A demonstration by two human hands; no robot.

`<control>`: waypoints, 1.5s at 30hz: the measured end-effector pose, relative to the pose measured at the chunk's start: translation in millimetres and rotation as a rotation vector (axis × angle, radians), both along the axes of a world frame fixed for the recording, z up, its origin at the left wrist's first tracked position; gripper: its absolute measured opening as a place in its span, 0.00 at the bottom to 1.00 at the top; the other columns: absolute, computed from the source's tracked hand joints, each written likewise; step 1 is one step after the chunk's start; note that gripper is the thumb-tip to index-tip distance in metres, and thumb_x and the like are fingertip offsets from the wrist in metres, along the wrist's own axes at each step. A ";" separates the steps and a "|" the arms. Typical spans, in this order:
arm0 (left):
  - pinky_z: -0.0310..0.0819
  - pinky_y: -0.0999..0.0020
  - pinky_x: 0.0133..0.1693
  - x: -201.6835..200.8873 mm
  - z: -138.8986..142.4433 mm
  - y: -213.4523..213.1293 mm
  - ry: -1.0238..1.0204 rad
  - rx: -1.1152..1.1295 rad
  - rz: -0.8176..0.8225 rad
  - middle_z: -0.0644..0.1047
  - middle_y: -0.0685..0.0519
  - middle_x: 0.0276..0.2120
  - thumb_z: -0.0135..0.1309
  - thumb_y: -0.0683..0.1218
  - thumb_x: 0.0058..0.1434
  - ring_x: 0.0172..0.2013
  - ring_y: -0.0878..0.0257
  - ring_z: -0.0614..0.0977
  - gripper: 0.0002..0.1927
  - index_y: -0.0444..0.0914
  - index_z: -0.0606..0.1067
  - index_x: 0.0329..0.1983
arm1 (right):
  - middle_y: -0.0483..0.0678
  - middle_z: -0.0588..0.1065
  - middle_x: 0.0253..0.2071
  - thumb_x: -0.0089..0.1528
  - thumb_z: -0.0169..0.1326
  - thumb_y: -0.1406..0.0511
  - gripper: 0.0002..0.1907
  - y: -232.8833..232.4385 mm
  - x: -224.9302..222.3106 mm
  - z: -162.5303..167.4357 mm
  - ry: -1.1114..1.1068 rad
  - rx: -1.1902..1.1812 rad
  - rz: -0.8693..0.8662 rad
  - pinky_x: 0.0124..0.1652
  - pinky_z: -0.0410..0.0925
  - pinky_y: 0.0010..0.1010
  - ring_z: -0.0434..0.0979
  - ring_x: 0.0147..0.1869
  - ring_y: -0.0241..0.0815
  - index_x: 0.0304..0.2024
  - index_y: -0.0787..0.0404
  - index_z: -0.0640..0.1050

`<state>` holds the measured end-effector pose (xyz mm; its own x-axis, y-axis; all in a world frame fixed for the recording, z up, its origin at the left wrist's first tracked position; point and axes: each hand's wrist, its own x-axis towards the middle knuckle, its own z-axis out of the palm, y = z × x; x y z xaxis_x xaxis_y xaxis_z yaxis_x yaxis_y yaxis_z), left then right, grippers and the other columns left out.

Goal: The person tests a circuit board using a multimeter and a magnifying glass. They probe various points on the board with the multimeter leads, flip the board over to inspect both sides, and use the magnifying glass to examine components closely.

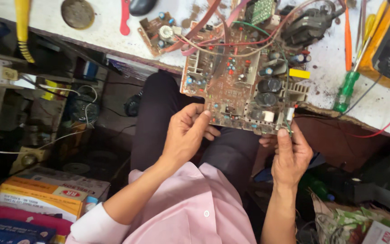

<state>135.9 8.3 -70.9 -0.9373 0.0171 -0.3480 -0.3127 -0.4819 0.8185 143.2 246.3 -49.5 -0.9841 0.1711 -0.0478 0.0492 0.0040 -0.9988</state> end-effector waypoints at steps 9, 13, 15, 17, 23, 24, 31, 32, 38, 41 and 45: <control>0.80 0.70 0.30 -2.7 1.9 7.3 0.013 0.020 0.075 0.79 0.50 0.29 0.50 0.46 0.73 0.29 0.63 0.85 0.12 0.32 0.73 0.39 | 0.54 0.79 0.45 0.73 0.52 0.65 0.23 -1.1 -0.4 -2.5 0.018 -0.041 -0.001 0.40 0.75 0.29 0.80 0.38 0.40 0.66 0.74 0.71; 0.81 0.69 0.32 -1.2 3.0 5.2 0.027 0.040 0.053 0.80 0.49 0.32 0.49 0.47 0.73 0.31 0.62 0.85 0.13 0.31 0.74 0.42 | 0.54 0.79 0.44 0.73 0.51 0.65 0.23 -0.7 0.5 -1.4 0.001 -0.037 -0.007 0.40 0.74 0.29 0.80 0.38 0.40 0.66 0.74 0.71; 0.81 0.68 0.34 -1.2 2.4 4.0 0.037 0.078 0.036 0.81 0.49 0.33 0.48 0.47 0.73 0.32 0.62 0.85 0.13 0.30 0.75 0.44 | 0.54 0.79 0.44 0.73 0.52 0.65 0.23 -0.5 0.5 -0.7 0.002 -0.026 -0.006 0.39 0.74 0.29 0.80 0.37 0.40 0.66 0.73 0.71; 0.81 0.68 0.36 -0.4 1.7 2.0 0.056 0.087 0.024 0.81 0.49 0.35 0.47 0.47 0.74 0.34 0.63 0.85 0.14 0.30 0.75 0.45 | 0.54 0.79 0.44 0.73 0.52 0.65 0.23 -0.3 0.7 -0.2 0.009 -0.012 0.000 0.40 0.74 0.29 0.80 0.37 0.40 0.67 0.73 0.71; 0.79 0.71 0.38 5.1 9.8 -7.9 0.113 -0.266 0.102 0.82 0.52 0.34 0.49 0.45 0.74 0.35 0.67 0.82 0.12 0.31 0.77 0.47 | 0.53 0.79 0.41 0.72 0.53 0.64 0.23 1.6 0.9 1.2 -0.010 0.014 -0.005 0.39 0.74 0.29 0.80 0.37 0.40 0.65 0.73 0.72; 0.79 0.72 0.37 5.9 14.2 -10.6 0.103 -0.347 0.135 0.82 0.53 0.33 0.51 0.45 0.72 0.34 0.67 0.83 0.11 0.31 0.76 0.47 | 0.53 0.79 0.41 0.72 0.53 0.63 0.23 2.4 1.0 2.0 -0.022 0.044 -0.011 0.39 0.74 0.29 0.80 0.36 0.40 0.65 0.73 0.73; 0.73 0.61 0.45 -16.2 45.9 -43.3 0.586 -1.170 0.366 0.77 0.45 0.42 0.57 0.35 0.63 0.42 0.50 0.78 0.12 0.33 0.74 0.50 | 0.52 0.80 0.40 0.70 0.53 0.63 0.24 4.6 0.5 3.8 -0.053 0.075 -0.036 0.37 0.73 0.28 0.80 0.35 0.39 0.65 0.72 0.72; 0.72 0.58 0.49 -22.0 49.2 -47.9 0.597 -1.218 0.378 0.75 0.44 0.45 0.56 0.34 0.63 0.46 0.48 0.76 0.14 0.33 0.73 0.52 | 0.52 0.80 0.40 0.69 0.53 0.63 0.24 5.2 0.5 4.1 -0.061 0.078 -0.039 0.37 0.73 0.28 0.80 0.35 0.39 0.65 0.72 0.72; 0.60 0.48 0.64 -62.5 68.3 -76.9 0.551 -1.479 0.269 0.67 0.41 0.63 0.51 0.31 0.56 0.62 0.40 0.67 0.30 0.34 0.70 0.65 | 0.53 0.81 0.41 0.68 0.53 0.64 0.24 5.5 0.1 5.9 -0.072 0.094 -0.047 0.38 0.74 0.30 0.81 0.36 0.40 0.64 0.72 0.73; 0.58 0.45 0.64 -72.8 75.3 -89.2 0.559 -1.501 0.117 0.65 0.41 0.66 0.53 0.33 0.53 0.63 0.39 0.65 0.32 0.35 0.71 0.65 | 0.53 0.81 0.40 0.69 0.53 0.65 0.24 6.7 -0.6 5.6 -0.068 0.083 -0.037 0.39 0.74 0.30 0.81 0.36 0.40 0.64 0.72 0.73; 0.58 0.44 0.62 -83.6 77.7 -99.2 0.601 -1.501 0.024 0.63 0.39 0.67 0.58 0.38 0.53 0.64 0.37 0.64 0.29 0.37 0.71 0.61 | 0.54 0.81 0.40 0.68 0.53 0.66 0.23 10.6 -0.5 3.4 -0.066 0.134 -0.053 0.38 0.75 0.29 0.81 0.36 0.39 0.64 0.72 0.73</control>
<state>52.2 -90.9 6.8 -0.9322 0.0010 0.3618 0.2056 0.8244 0.5273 142.7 256.9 -46.1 -0.9690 0.2321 -0.0848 0.1180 0.1330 -0.9841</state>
